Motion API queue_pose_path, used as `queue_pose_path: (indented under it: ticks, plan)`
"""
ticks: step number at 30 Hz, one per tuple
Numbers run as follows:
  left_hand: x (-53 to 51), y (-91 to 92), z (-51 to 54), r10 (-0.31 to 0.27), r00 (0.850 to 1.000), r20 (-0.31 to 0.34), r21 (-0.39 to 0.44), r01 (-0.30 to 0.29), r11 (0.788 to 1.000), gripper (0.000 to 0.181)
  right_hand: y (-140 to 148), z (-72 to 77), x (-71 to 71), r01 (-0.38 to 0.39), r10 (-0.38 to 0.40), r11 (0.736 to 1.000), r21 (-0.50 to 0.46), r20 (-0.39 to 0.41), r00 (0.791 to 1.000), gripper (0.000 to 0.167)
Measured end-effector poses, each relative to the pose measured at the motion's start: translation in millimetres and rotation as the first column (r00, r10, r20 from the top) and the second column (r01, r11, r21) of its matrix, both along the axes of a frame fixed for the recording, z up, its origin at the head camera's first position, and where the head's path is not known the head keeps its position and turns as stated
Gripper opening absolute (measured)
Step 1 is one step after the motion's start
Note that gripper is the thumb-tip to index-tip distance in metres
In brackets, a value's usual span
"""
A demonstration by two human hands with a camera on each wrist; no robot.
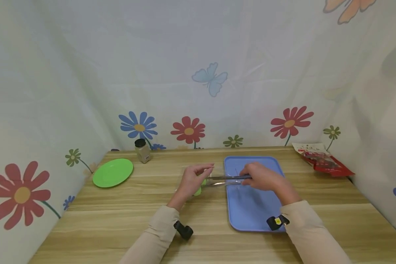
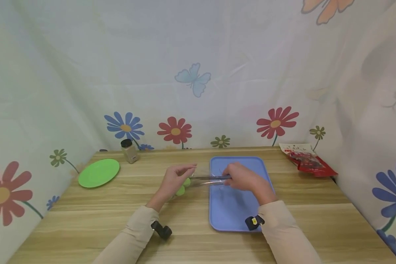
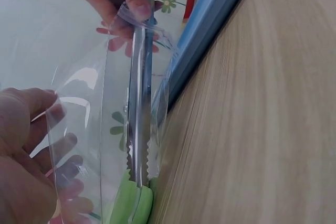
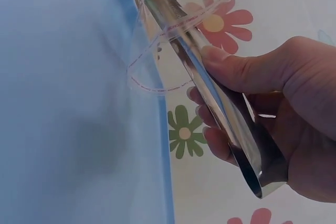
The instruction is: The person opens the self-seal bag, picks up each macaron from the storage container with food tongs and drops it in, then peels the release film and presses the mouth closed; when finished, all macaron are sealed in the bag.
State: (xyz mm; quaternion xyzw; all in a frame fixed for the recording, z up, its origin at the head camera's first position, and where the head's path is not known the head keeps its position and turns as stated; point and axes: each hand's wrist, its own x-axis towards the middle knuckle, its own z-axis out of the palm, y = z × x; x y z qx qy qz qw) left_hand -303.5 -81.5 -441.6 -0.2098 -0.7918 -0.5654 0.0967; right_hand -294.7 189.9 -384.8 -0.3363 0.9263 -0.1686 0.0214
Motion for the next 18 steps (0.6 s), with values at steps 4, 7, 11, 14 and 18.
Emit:
queue_pose_path:
  ticks: [4,7,11,14,18]
  plan:
    - [-0.7,1.3,1.0,-0.001,1.0,-0.009,0.008,0.001,1.0,0.022,5.9,-0.7,-1.7,-0.004,0.005,1.0,-0.016,0.034,0.999,0.018]
    - [-1.3,1.9,2.1,-0.005,1.0,-0.014,0.01,0.005,1.0,0.023,15.2,3.6,0.8,-0.008,0.009,1.0,-0.029,0.04,0.999,0.015]
    - [-2.0,2.0,3.4,-0.002,1.0,-0.004,0.001,0.002,1.0,0.024,37.2,19.7,13.0,-0.003,0.004,0.999,-0.037,0.042,0.999,0.015]
    - [-1.8,1.9,5.0,0.007,1.0,-0.002,-0.003,-0.007,1.0,0.023,64.1,36.6,26.6,0.01,-0.006,0.998,-0.056,0.068,0.998,0.019]
    - [-2.1,1.5,6.6,0.008,1.0,0.0,-0.006,-0.008,1.0,0.023,112.4,49.1,43.1,0.104,-0.098,0.992,-0.077,0.082,0.992,0.025]
